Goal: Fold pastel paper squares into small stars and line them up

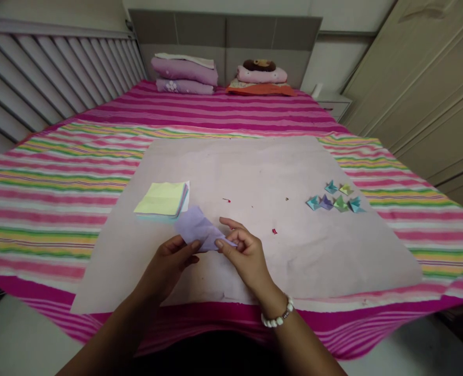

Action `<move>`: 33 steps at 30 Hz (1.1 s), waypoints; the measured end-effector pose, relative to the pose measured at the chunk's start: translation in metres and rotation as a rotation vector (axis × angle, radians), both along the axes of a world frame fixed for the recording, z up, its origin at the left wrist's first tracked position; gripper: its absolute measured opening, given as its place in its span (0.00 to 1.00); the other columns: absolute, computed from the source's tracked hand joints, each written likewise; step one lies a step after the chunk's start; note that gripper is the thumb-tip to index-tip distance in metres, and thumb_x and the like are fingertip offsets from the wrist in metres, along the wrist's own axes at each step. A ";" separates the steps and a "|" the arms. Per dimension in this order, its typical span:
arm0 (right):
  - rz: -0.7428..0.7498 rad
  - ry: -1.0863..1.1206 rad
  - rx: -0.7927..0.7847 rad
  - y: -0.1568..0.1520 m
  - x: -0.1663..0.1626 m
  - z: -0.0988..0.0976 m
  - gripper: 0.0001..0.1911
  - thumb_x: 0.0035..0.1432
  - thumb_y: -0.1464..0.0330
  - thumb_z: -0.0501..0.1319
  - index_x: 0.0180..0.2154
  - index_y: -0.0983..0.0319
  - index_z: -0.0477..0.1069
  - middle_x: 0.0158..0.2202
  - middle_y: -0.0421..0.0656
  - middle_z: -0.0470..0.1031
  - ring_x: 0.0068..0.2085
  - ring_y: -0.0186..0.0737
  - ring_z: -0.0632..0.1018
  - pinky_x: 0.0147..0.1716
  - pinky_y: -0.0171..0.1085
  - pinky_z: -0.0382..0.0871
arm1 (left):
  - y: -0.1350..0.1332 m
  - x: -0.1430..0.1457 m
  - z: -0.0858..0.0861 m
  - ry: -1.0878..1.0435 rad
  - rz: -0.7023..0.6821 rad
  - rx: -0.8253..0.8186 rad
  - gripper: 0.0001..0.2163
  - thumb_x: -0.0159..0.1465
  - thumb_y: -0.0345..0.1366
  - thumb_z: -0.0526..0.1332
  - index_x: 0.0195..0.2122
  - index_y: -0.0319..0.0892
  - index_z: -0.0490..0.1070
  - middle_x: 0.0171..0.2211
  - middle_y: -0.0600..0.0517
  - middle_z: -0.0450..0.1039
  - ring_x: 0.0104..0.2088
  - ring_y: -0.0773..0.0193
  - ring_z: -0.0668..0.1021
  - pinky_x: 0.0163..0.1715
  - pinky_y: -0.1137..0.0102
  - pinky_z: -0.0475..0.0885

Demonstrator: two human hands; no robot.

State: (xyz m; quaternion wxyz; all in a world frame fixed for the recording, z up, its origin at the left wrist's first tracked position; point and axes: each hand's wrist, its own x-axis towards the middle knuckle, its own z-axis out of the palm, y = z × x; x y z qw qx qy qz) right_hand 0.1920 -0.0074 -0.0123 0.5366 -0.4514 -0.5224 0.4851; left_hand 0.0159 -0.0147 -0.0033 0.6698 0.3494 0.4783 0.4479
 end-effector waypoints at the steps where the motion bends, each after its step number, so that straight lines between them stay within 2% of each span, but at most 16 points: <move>1: 0.011 0.049 -0.032 0.000 -0.001 -0.001 0.12 0.52 0.65 0.68 0.22 0.61 0.69 0.47 0.47 0.76 0.38 0.41 0.78 0.33 0.38 0.71 | 0.000 0.000 0.000 -0.008 -0.008 0.002 0.13 0.55 0.40 0.68 0.41 0.43 0.78 0.36 0.49 0.79 0.37 0.65 0.76 0.33 0.75 0.68; 4: 0.023 0.162 -0.077 0.001 -0.004 -0.004 0.12 0.52 0.66 0.68 0.22 0.61 0.67 0.31 0.41 0.78 0.31 0.36 0.77 0.31 0.36 0.70 | -0.001 0.001 -0.001 -0.035 -0.024 0.007 0.13 0.57 0.41 0.67 0.42 0.44 0.78 0.37 0.48 0.79 0.39 0.63 0.77 0.34 0.74 0.69; 7: 0.016 0.188 -0.081 0.002 -0.006 -0.005 0.12 0.53 0.67 0.67 0.23 0.61 0.67 0.26 0.38 0.76 0.28 0.34 0.76 0.30 0.34 0.68 | -0.001 0.002 -0.002 -0.051 -0.026 0.027 0.12 0.57 0.40 0.67 0.41 0.44 0.78 0.37 0.49 0.79 0.38 0.64 0.77 0.36 0.72 0.70; 12: 0.000 0.192 -0.075 0.000 -0.008 -0.006 0.13 0.53 0.68 0.67 0.22 0.61 0.65 0.25 0.39 0.76 0.29 0.35 0.76 0.31 0.34 0.68 | 0.000 0.006 -0.003 -0.068 -0.041 0.148 0.14 0.51 0.34 0.71 0.39 0.42 0.78 0.34 0.50 0.80 0.35 0.65 0.76 0.37 0.71 0.70; 16: -0.040 0.234 -0.122 -0.001 -0.009 -0.006 0.13 0.50 0.67 0.69 0.24 0.60 0.65 0.28 0.38 0.76 0.27 0.33 0.75 0.28 0.34 0.68 | 0.000 0.007 -0.007 0.007 0.046 0.094 0.10 0.53 0.36 0.70 0.37 0.42 0.78 0.31 0.52 0.79 0.33 0.66 0.75 0.34 0.72 0.69; 18: -0.040 0.278 -0.163 0.000 -0.008 -0.005 0.13 0.46 0.67 0.71 0.32 0.58 0.69 0.29 0.36 0.76 0.26 0.33 0.76 0.28 0.34 0.69 | 0.000 0.005 -0.009 0.040 0.071 0.075 0.09 0.53 0.37 0.69 0.35 0.42 0.78 0.29 0.53 0.77 0.31 0.68 0.74 0.32 0.73 0.68; 21: 0.032 0.300 -0.241 0.003 -0.004 -0.003 0.26 0.42 0.68 0.74 0.45 0.56 0.70 0.30 0.37 0.78 0.29 0.35 0.77 0.31 0.36 0.71 | 0.000 0.002 -0.010 0.103 0.059 0.112 0.08 0.53 0.36 0.69 0.32 0.40 0.77 0.25 0.54 0.74 0.27 0.70 0.71 0.28 0.74 0.66; 22: 0.070 0.293 -0.263 0.004 -0.003 -0.002 0.25 0.41 0.67 0.74 0.44 0.57 0.72 0.29 0.37 0.78 0.30 0.36 0.77 0.32 0.36 0.71 | 0.000 0.002 -0.009 0.121 0.042 0.130 0.07 0.53 0.36 0.69 0.31 0.40 0.77 0.24 0.55 0.73 0.26 0.70 0.70 0.27 0.74 0.65; 25: 0.137 0.256 -0.292 0.006 -0.002 -0.003 0.11 0.43 0.65 0.73 0.30 0.61 0.77 0.27 0.39 0.78 0.27 0.34 0.76 0.30 0.36 0.70 | 0.000 0.003 -0.007 0.130 0.003 0.165 0.08 0.53 0.36 0.69 0.31 0.39 0.75 0.24 0.54 0.73 0.26 0.70 0.71 0.27 0.74 0.65; 28: 0.098 0.239 -0.287 0.005 -0.004 -0.004 0.10 0.43 0.65 0.73 0.24 0.61 0.74 0.24 0.38 0.77 0.25 0.33 0.74 0.28 0.34 0.69 | 0.000 0.007 -0.002 0.093 0.069 0.167 0.12 0.51 0.35 0.70 0.33 0.40 0.70 0.26 0.55 0.74 0.27 0.69 0.73 0.29 0.73 0.67; 30: 0.077 0.260 -0.301 0.005 -0.005 -0.003 0.12 0.42 0.65 0.74 0.28 0.60 0.74 0.26 0.38 0.77 0.27 0.34 0.76 0.30 0.35 0.70 | 0.000 0.009 -0.001 0.066 0.144 0.174 0.15 0.49 0.34 0.71 0.29 0.42 0.64 0.24 0.58 0.72 0.25 0.70 0.72 0.28 0.74 0.67; 33: 0.106 0.312 -0.341 0.004 -0.007 -0.003 0.24 0.41 0.66 0.74 0.43 0.59 0.72 0.28 0.38 0.79 0.29 0.37 0.78 0.32 0.39 0.72 | -0.002 0.009 -0.001 0.086 0.171 0.217 0.18 0.49 0.34 0.71 0.23 0.42 0.57 0.20 0.60 0.67 0.23 0.72 0.70 0.26 0.75 0.65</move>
